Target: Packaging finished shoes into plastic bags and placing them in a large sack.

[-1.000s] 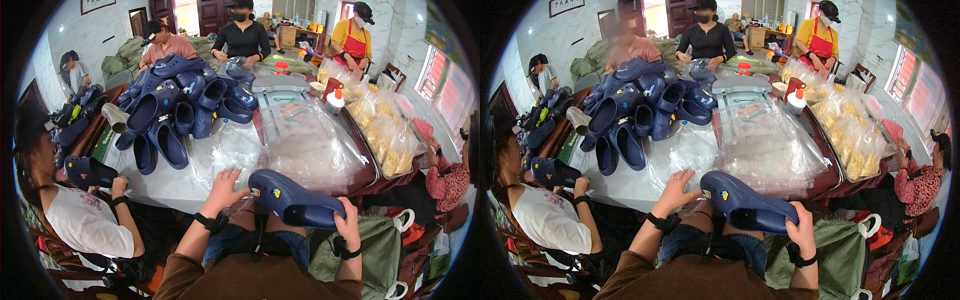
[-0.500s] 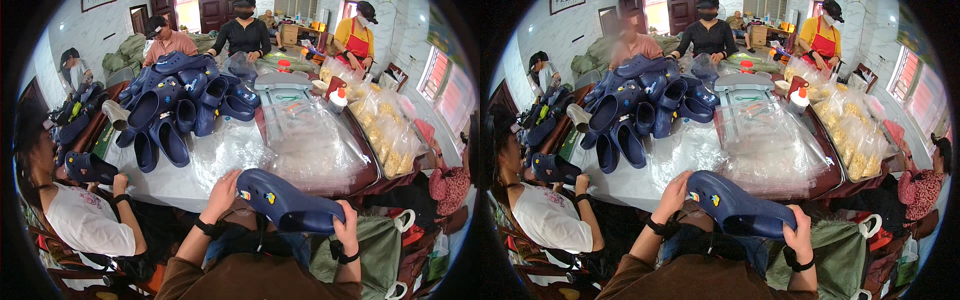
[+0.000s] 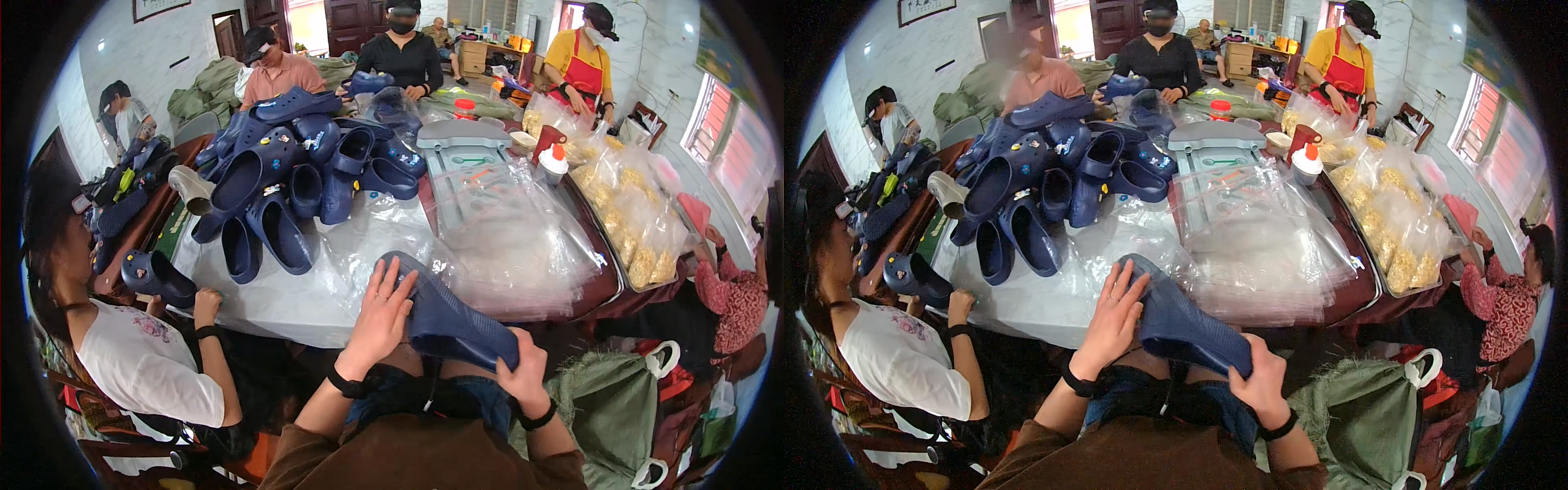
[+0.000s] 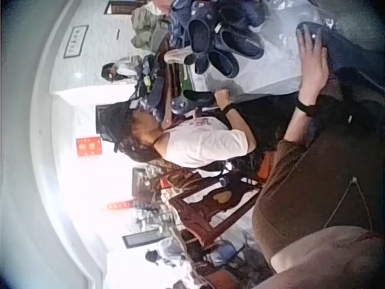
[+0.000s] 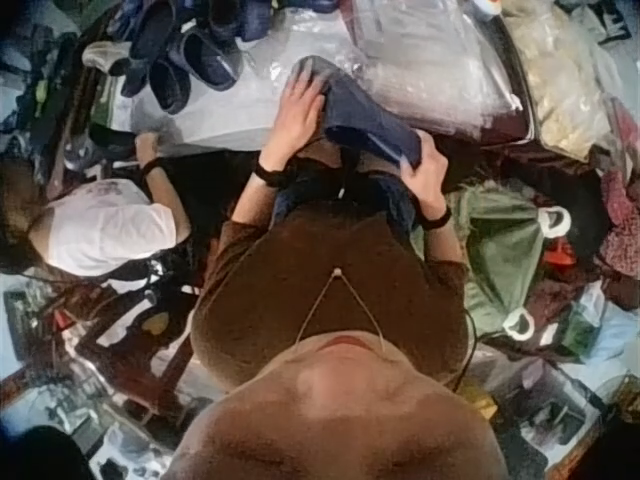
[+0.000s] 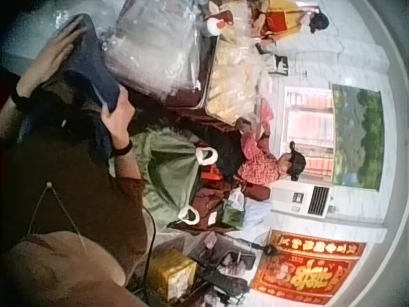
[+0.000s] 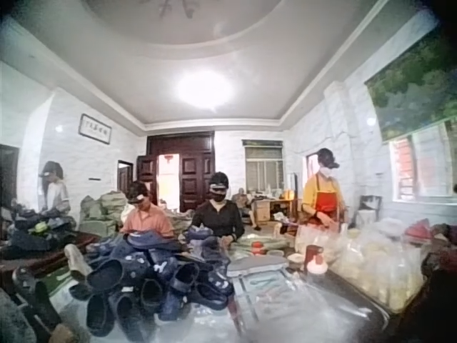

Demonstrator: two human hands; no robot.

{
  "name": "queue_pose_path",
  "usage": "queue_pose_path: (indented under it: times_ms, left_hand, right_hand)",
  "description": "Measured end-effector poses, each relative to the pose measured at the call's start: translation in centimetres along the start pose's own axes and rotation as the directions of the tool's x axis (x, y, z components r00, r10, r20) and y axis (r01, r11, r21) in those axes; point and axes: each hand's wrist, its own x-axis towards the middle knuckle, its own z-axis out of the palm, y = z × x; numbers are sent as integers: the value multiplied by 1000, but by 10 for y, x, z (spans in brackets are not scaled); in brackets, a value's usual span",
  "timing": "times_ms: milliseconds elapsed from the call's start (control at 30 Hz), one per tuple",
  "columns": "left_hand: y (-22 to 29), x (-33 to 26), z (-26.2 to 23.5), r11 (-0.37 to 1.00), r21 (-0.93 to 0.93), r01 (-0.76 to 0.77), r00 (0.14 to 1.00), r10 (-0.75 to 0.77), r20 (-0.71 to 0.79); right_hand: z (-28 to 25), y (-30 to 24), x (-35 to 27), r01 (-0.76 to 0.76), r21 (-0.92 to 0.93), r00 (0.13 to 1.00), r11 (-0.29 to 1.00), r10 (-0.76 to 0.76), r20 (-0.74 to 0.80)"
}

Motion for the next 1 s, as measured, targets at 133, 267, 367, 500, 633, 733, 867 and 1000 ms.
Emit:
queue_pose_path:
  times_ms: [133,267,367,500,633,733,867,1000]
  left_hand:
    - [13,3,0,991,-119,-55,996,62,61]
    - [19,3,-5,993,-70,-97,988,104,111]
    - [20,1,-7,991,-112,-78,982,96,161]
    - [18,-3,-4,981,-144,-130,970,156,186]
    - [-3,-15,3,992,-20,-126,985,127,113]
    - [-20,-32,19,992,122,39,988,-20,-153]
    - [-30,-48,33,914,-61,401,881,-404,-245]
    - [-61,-62,41,743,-391,544,803,-596,-14]
  right_hand:
    - [33,-2,9,-22,-19,1000,1000,22,-15]
    - [71,1,19,-31,-36,999,999,30,-25]
    - [95,-2,35,-12,-35,998,999,9,-67]
    - [123,9,54,-143,-148,987,979,130,-96]
    - [148,24,69,-305,-187,949,934,282,-139]
    - [143,9,67,-116,-244,972,963,59,-226]
    - [142,17,65,-155,-249,979,956,116,-166]
    - [144,19,76,-146,-161,974,976,113,-194]
